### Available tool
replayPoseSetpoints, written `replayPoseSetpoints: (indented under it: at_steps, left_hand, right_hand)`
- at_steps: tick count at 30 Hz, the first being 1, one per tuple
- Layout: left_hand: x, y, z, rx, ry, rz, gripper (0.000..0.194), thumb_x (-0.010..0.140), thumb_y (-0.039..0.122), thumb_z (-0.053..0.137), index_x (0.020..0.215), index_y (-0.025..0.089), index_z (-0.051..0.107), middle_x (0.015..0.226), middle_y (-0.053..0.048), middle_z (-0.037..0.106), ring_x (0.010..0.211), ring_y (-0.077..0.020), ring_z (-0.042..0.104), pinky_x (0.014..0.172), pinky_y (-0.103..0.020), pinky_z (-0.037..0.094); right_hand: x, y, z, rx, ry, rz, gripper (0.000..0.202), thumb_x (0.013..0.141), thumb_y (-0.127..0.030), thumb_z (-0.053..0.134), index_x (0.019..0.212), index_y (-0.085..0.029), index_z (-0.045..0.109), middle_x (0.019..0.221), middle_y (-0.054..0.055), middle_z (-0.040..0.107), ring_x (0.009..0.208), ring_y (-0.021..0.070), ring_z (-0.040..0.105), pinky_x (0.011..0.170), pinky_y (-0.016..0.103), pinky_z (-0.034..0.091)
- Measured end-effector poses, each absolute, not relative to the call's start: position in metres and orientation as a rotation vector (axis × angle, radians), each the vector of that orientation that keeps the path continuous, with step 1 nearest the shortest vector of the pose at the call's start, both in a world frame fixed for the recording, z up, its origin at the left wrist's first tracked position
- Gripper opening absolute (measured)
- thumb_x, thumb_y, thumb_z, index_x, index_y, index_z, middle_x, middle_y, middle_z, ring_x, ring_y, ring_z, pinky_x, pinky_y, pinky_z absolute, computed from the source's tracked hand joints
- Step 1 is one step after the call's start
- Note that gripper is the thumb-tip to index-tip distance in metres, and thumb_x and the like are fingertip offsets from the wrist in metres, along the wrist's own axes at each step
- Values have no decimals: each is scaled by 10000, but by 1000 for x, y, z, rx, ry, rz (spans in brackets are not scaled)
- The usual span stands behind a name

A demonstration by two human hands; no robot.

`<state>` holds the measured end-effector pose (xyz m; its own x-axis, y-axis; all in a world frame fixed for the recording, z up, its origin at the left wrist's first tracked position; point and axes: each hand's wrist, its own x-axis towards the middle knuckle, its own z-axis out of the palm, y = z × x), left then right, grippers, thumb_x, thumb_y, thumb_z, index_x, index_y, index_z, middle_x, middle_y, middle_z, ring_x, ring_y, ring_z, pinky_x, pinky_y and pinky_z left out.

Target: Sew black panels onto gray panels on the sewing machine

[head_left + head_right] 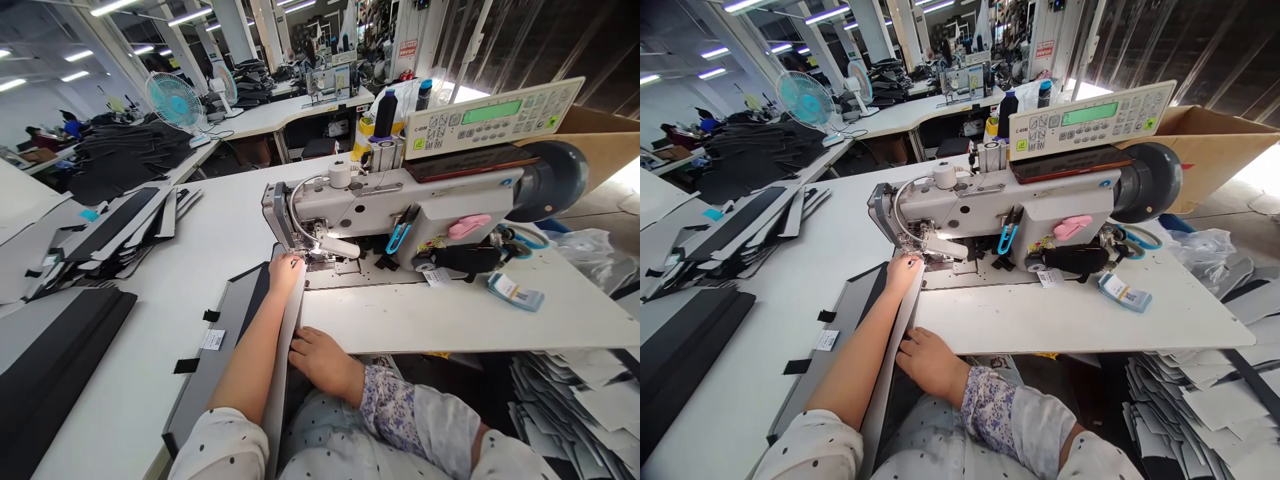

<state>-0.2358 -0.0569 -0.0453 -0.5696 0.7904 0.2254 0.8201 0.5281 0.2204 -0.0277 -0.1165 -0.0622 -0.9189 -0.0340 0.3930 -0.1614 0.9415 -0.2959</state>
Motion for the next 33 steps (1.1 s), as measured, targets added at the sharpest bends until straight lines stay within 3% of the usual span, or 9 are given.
replayPoseSetpoints:
  at_steps: [4, 9, 22, 26, 31, 33]
  left_hand:
    - [-225, -82, -41, -1606, -2450, -316, 262, 913, 299, 467, 1055, 236, 679, 1061, -80, 647, 1010, -246, 551, 935, -366, 393]
    - [-212, -106, -36, -1773, -2356, -163, 391, 915, 169, 397, 1221, 293, 606, 1177, -45, 624, 1037, -224, 525, 923, -367, 392]
    - [-211, -100, -27, -1810, -2307, 50, 447, 837, 73, 449, 1188, 285, 624, 1125, -48, 640, 1005, -230, 527, 873, -375, 416]
    - [-205, -95, -20, -1794, -2354, 125, 412, 853, 98, 436, 1172, 271, 630, 1087, -74, 636, 996, -231, 531, 865, -369, 413]
    - [-192, -98, -9, -1756, -2454, 175, 380, 875, 341, 482, 1221, 231, 595, 1035, -97, 620, 981, -263, 545, 817, -372, 430]
    - [-188, -100, -5, -1749, -2543, 223, 411, 862, 334, 482, 1248, 227, 573, 1016, -91, 628, 955, -260, 566, 781, -355, 436]
  right_hand:
    - [-19, -111, -59, 137, -2701, 494, 113, 913, -158, 525, 982, -167, 615, 1029, 65, 651, 1066, 220, 512, 963, 361, 417]
    - [-12, -100, -55, 152, -2719, 501, 139, 917, -138, 512, 989, -169, 626, 1032, 68, 663, 1085, 213, 515, 953, 346, 421]
    - [-27, -82, -54, 76, -2758, 496, 112, 889, -126, 549, 938, -171, 639, 1008, 76, 653, 1062, 205, 523, 950, 350, 405]
    - [-34, -74, -54, 54, -2757, 480, 104, 869, -101, 555, 899, -167, 630, 969, 70, 644, 1015, 204, 529, 915, 337, 416]
    - [-46, -67, -58, -7, -2763, 404, 109, 873, -89, 559, 821, -168, 613, 934, 58, 643, 960, 198, 544, 870, 323, 448]
    - [-50, -64, -61, -57, -2760, 371, 122, 881, -82, 550, 823, -169, 612, 955, 61, 645, 957, 193, 551, 862, 319, 460]
